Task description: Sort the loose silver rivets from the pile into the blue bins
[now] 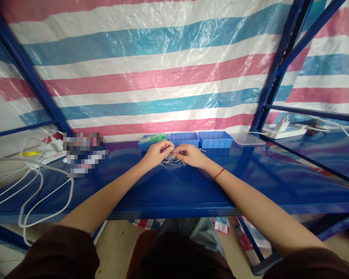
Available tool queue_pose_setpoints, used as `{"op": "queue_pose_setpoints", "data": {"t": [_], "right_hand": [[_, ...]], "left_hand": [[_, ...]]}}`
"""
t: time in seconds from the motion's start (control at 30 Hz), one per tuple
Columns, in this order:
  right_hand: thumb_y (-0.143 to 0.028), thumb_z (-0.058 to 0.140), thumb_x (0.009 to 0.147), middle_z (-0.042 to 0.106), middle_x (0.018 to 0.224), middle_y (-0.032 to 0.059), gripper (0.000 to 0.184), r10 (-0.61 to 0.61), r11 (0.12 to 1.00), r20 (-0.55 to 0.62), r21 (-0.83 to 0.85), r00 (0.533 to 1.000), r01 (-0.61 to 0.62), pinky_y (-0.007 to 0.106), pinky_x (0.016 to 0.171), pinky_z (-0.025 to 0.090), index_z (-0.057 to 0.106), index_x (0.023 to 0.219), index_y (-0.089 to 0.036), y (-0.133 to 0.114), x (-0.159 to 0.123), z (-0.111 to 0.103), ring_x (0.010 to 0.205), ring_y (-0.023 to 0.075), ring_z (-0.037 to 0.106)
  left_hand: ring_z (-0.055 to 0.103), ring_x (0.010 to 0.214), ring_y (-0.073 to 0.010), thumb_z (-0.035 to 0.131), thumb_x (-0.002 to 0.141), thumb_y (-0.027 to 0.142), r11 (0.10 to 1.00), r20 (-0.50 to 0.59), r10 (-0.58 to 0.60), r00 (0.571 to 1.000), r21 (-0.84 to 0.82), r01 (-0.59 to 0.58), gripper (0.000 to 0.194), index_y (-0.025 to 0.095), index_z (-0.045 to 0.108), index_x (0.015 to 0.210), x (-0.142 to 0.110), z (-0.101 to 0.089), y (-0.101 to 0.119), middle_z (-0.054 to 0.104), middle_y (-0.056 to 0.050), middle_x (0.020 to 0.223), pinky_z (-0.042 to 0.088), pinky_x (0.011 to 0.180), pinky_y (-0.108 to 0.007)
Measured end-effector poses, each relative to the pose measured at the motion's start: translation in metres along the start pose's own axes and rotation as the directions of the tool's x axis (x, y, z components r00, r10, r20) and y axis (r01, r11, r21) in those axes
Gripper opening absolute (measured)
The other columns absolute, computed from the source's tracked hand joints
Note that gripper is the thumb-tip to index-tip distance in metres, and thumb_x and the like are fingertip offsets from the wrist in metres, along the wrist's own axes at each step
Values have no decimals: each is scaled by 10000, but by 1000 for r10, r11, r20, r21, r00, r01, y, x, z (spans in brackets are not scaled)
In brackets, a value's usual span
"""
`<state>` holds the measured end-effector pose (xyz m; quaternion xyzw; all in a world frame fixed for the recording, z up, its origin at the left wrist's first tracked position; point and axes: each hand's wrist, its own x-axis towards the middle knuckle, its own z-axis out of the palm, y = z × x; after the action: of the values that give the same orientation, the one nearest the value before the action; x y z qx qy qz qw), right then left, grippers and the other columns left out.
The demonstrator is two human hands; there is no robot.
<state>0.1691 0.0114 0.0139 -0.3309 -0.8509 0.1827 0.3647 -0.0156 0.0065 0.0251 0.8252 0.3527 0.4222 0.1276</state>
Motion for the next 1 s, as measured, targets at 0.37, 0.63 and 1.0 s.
{"op": "queue_pose_setpoints", "data": {"t": [0.37, 0.63, 1.0], "right_hand": [[-508, 571, 761, 581, 664, 4, 358, 104, 984, -47, 152, 993, -96, 239, 498, 344, 638, 780, -157, -2, 0, 7, 527, 99, 432], [-514, 654, 674, 590, 685, 20, 379, 216, 942, -209, 302, 954, -148, 245, 474, 351, 631, 796, -156, -6, 3, 0, 527, 97, 447], [-507, 611, 716, 580, 683, 13, 336, 246, 943, -390, 309, 887, -125, 249, 441, 356, 590, 783, -178, -4, 7, -6, 488, 93, 437]], "left_hand": [[602, 723, -122, 556, 808, 265, 999, -70, 10, 998, -42, -13, 126, 173, 624, 861, -3, 0, 9, 677, -27, 849, 471, 680, -244], [609, 774, -127, 530, 830, 259, 1000, -135, 22, 991, 2, -22, 132, 176, 606, 898, 0, 0, -5, 661, -29, 871, 468, 658, -226], [594, 912, -179, 487, 861, 295, 976, 92, 65, 994, 200, -82, 218, 191, 611, 1008, -3, -1, -10, 650, -60, 965, 455, 868, -336]]}}
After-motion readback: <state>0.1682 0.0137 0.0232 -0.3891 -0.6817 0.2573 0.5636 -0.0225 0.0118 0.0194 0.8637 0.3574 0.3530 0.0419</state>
